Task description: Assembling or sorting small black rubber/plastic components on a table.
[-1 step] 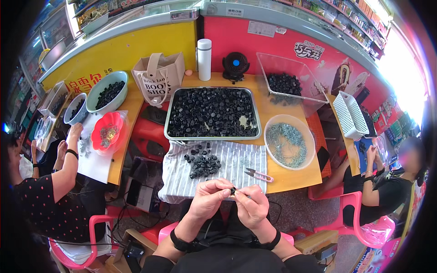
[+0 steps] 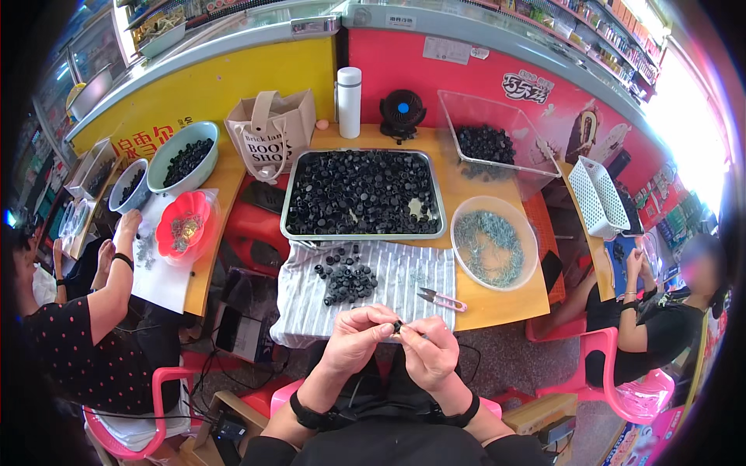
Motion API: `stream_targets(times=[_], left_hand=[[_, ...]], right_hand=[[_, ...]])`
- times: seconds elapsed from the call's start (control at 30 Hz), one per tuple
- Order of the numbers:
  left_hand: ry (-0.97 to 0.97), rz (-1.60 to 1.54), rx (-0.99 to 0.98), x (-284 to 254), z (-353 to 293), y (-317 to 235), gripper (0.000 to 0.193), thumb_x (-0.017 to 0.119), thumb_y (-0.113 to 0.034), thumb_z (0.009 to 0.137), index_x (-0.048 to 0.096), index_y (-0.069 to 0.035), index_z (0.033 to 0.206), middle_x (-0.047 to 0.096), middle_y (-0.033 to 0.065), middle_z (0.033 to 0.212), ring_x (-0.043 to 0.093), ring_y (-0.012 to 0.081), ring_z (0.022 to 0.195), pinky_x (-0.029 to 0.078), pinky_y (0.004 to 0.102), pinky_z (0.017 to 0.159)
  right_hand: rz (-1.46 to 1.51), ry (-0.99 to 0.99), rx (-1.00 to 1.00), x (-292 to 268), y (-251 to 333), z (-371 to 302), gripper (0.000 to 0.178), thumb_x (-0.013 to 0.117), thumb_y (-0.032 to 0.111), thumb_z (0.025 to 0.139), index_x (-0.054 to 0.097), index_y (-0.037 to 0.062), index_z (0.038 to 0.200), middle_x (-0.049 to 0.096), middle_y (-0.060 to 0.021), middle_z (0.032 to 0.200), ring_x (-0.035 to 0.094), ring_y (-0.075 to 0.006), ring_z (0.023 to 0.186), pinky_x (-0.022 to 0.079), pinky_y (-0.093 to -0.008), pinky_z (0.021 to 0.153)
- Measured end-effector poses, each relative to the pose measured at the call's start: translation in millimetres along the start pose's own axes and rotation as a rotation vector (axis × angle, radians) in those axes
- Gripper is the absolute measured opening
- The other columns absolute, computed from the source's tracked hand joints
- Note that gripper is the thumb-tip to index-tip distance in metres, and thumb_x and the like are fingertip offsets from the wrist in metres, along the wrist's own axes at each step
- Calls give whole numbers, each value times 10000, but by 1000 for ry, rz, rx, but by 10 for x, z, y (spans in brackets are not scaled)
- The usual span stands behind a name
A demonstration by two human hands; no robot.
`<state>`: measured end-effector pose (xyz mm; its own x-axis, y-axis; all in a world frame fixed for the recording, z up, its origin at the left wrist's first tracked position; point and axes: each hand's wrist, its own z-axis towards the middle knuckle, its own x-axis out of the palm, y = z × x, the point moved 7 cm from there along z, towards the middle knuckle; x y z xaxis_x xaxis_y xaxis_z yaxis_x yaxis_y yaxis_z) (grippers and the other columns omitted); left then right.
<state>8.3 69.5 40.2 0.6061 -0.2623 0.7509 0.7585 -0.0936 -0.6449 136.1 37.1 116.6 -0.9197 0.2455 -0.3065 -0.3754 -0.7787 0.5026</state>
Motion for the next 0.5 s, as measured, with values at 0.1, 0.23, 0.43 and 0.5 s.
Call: stream_targets(times=[0.1, 0.23, 0.43, 0.5], left_hand=[[32, 86, 2, -31, 29, -53, 90, 648, 56, 867, 706, 26, 928, 667, 116, 992, 620, 177, 929, 494, 302, 852], [52, 110, -42, -63, 40, -46, 81, 657, 58, 857, 709, 26, 910, 670, 104, 964, 615, 168, 924, 485, 299, 850], [73, 126, -8, -54, 39, -75, 81, 660, 48, 862, 710, 23, 920, 668, 102, 964, 615, 162, 910, 487, 290, 828], [85, 122, -12, -36, 43, -80, 80, 660, 46, 863, 711, 23, 920, 667, 103, 966, 615, 161, 911, 487, 288, 827]], right_hand=[[26, 40, 8, 31, -37, -19, 256, 704, -143, 655, 680, -38, 887, 613, -103, 833, 573, -219, 669, 446, -299, 549], [70, 81, 34, 47, -58, -16, 247, 741, -121, 655, 676, -34, 877, 616, -100, 822, 578, -218, 669, 456, -298, 554], [114, 102, 119, 38, -97, -5, 245, 799, -72, 659, 654, -23, 850, 625, -101, 792, 623, -221, 663, 502, -294, 564], [117, 125, 118, 17, -67, 35, 245, 796, -77, 662, 653, -22, 854, 627, -103, 789, 628, -222, 657, 505, -294, 558]])
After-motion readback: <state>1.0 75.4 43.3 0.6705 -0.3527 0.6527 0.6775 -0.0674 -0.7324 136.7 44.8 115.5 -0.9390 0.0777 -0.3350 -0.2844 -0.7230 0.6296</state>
